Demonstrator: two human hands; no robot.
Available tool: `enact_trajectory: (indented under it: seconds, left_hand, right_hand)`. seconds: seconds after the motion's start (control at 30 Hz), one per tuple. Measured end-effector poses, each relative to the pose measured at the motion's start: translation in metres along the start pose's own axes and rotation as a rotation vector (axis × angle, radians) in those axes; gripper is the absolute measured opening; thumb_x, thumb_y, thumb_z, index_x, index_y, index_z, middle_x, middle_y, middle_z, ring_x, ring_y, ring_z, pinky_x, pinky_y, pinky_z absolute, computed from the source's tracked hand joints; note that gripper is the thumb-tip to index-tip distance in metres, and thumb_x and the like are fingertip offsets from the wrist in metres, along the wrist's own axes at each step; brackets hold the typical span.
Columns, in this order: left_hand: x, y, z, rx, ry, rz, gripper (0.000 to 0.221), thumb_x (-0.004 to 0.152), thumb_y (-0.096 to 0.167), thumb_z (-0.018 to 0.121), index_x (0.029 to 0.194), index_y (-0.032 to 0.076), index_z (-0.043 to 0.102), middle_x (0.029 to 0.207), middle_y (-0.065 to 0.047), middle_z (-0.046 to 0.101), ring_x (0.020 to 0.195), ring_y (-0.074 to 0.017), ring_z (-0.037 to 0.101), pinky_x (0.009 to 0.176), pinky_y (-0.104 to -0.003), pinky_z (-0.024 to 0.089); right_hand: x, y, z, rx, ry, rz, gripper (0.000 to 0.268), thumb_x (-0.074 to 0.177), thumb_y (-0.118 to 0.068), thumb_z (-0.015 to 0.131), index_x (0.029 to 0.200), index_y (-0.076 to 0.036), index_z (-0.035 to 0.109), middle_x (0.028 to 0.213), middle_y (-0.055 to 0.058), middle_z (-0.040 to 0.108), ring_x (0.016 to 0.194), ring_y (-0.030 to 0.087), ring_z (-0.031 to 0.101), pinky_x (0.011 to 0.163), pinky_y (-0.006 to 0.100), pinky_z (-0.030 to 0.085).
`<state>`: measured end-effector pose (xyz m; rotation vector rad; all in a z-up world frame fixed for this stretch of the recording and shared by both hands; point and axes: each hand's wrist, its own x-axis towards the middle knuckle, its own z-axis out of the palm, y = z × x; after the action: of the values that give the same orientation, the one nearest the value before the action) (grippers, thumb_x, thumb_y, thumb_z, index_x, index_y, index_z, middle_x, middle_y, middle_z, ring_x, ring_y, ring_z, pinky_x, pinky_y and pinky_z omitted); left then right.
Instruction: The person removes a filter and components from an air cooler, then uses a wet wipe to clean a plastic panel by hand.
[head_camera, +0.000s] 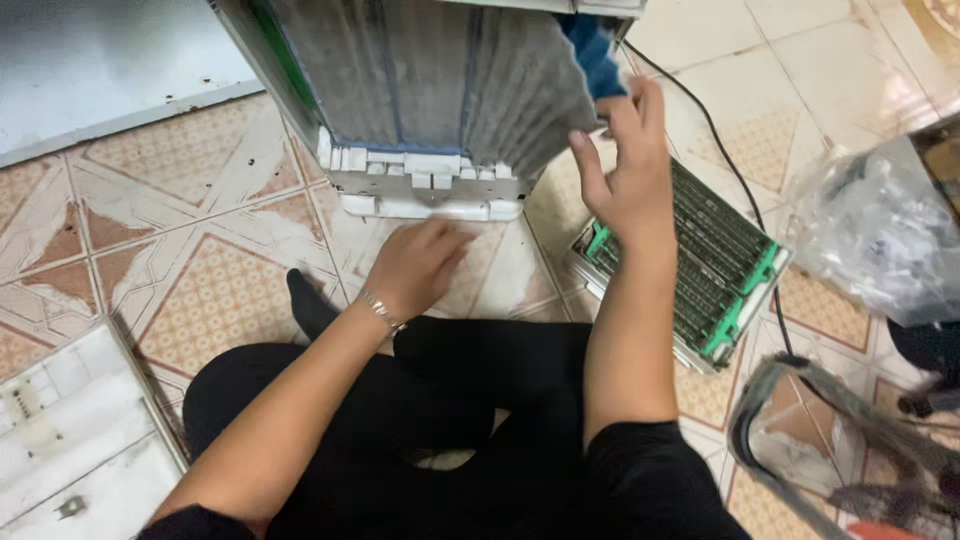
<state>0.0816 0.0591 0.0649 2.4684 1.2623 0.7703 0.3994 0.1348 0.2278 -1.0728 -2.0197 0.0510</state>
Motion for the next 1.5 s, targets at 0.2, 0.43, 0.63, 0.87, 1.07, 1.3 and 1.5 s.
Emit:
enact_trajectory:
  seconds: [0.2,0.43,0.63,0.87,1.07,1.3,1.5]
  left_hand:
    - [0.169,0.089,-0.088,0.604,0.379,0.363,0.039,0.133,0.022,0.075,0.170,0.027,0.065,0.167,0.007,0.060,0.104,-0.0186,0.066,0.087,-0.036,0.054]
    - [0.214,0.075,-0.080,0.436,0.460,0.408,0.021,0.112,0.052,0.097,0.115,0.035,0.086,0.096,0.010,0.071,0.086,-0.0226,0.071,0.079,-0.045,0.044]
    - [0.205,0.096,-0.099,0.434,0.610,0.428,0.036,0.138,0.064,0.048,0.156,0.042,0.072,0.147,-0.006,0.079,0.093,-0.0265,0.068,0.077,-0.047,0.041]
    - [0.208,0.108,-0.123,0.447,0.631,0.524,0.039,0.122,0.005,0.076,0.089,0.023,0.069,0.133,-0.004,0.073,0.094,-0.0286,0.056,0.079,-0.047,0.037]
    - [0.212,0.098,-0.104,0.482,0.593,0.525,0.039,0.116,-0.010,0.062,0.088,0.016,0.059,0.089,0.001,0.053,0.090,-0.0244,0.053,0.079,-0.042,0.036]
    - [0.202,0.097,-0.097,0.448,0.579,0.549,0.036,0.123,-0.003,0.050,0.091,0.013,0.057,0.091,-0.004,0.053,0.087,-0.0277,0.051,0.078,-0.045,0.035]
    - [0.194,0.095,-0.102,0.374,0.583,0.488,0.032,0.131,0.016,0.057,0.099,0.014,0.063,0.096,-0.004,0.057,0.087,-0.0288,0.053,0.079,-0.045,0.037]
  right_hand:
    - [0.011,-0.014,-0.005,0.307,-0.062,-0.122,0.022,0.136,-0.005,0.046,0.124,0.009,0.058,0.128,0.029,0.056,0.118,0.045,0.057,0.105,0.054,0.050]
    - [-0.005,0.015,-0.005,0.092,0.112,-0.051,0.038,0.138,-0.009,0.049,0.107,0.004,0.068,0.108,0.022,0.073,0.098,0.041,0.070,0.087,0.051,0.052]
    - [-0.001,0.017,-0.011,0.202,0.077,-0.121,0.035,0.138,-0.010,0.051,0.133,0.015,0.075,0.129,0.031,0.075,0.117,0.047,0.075,0.102,0.053,0.063]
    - [0.005,0.006,-0.012,0.171,0.068,-0.156,0.034,0.137,-0.011,0.055,0.124,0.010,0.078,0.128,0.028,0.079,0.117,0.047,0.076,0.105,0.054,0.058]
    - [0.008,-0.011,0.000,0.113,0.184,-0.131,0.041,0.135,-0.007,0.049,0.107,0.008,0.075,0.114,0.026,0.082,0.108,0.044,0.079,0.095,0.051,0.061]
    - [0.010,-0.031,0.014,0.167,0.277,-0.032,0.036,0.131,-0.005,0.050,0.106,0.006,0.072,0.104,0.020,0.077,0.100,0.038,0.074,0.088,0.048,0.057]
    - [0.009,-0.021,0.012,0.196,0.239,-0.059,0.037,0.134,-0.009,0.051,0.108,0.007,0.073,0.105,0.021,0.076,0.102,0.039,0.073,0.090,0.049,0.058]
